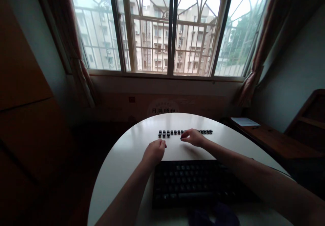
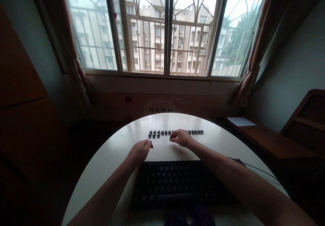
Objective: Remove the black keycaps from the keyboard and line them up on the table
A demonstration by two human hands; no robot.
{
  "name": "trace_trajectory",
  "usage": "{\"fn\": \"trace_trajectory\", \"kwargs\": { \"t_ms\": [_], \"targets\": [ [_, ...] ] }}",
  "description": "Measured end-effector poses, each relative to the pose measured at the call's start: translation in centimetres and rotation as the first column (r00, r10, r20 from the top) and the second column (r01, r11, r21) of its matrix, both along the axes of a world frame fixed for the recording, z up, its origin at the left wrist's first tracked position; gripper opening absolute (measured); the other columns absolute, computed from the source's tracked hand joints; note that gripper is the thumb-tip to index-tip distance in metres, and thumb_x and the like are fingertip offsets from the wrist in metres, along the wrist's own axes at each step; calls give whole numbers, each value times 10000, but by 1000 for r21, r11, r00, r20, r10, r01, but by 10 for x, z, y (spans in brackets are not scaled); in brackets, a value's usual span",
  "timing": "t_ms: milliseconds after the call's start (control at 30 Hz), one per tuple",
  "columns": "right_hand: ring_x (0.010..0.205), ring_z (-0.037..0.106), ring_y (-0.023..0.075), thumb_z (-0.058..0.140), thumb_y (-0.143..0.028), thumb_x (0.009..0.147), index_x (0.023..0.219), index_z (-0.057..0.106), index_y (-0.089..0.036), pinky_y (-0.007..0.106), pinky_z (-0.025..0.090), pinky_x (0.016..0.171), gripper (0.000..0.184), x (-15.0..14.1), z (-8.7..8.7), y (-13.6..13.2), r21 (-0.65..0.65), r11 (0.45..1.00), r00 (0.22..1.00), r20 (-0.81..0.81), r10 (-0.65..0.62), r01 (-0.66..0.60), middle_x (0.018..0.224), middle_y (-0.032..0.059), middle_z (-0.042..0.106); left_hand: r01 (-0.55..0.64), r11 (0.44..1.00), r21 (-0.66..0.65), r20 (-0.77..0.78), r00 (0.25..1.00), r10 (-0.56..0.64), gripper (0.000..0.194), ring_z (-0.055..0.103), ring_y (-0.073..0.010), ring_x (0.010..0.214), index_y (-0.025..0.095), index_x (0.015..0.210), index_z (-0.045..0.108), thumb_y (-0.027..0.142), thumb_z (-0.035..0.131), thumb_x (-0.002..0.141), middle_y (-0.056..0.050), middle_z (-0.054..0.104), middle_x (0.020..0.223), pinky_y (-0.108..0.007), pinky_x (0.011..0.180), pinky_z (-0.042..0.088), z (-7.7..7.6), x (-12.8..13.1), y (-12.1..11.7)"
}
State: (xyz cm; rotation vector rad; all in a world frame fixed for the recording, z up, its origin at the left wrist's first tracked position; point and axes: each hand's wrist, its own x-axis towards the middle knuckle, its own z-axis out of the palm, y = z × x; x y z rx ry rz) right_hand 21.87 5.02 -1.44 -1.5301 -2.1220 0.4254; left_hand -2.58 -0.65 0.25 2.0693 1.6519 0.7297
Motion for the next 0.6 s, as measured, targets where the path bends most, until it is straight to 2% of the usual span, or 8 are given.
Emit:
{"fn": "trace_trajectory", "kwargs": {
  "t_ms": [133,233,400,600],
  "targets": [
    [852,677,197,694,-266,755,921,775,-204,258,473,771,194,-22,-6,16,-12,1000,997,68,-22,23,917,44,747,50,995,-84,-141,988,-62,381,626,-229,730,166,706,696,361,434,902,-96,705,753,-292,615,358,-7,0,0],
    [862,675,197,683,-276,757,958,770,-206,246,465,751,229,-38,-7,26,-18,997,993,95,-67,69,936,48,744,73,991,-112,-198,976,-95,416,626,-233,688,164,695,701,408,437,905,-101,703,721,-297,579,335,-7,0,-2],
    [902,672,206,676,-306,764,972,764,-212,238,457,731,245,-51,-8,38,-10,991,986,108,-129,131,964,50,741,65,989,-130,-219,971,-93,444,620,-217,648,161,697,701,439,427,909,-95,699,702,-288,541,311,-4,-2,-4],
    [865,674,189,688,-300,758,1053,725,-229,237,448,717,306,-54,-7,34,26,988,984,92,-153,151,944,31,738,55,993,-106,-216,973,-77,452,607,-210,634,166,689,699,460,430,902,-88,693,691,-284,541,311,-1,-3,-4]
  ]
}}
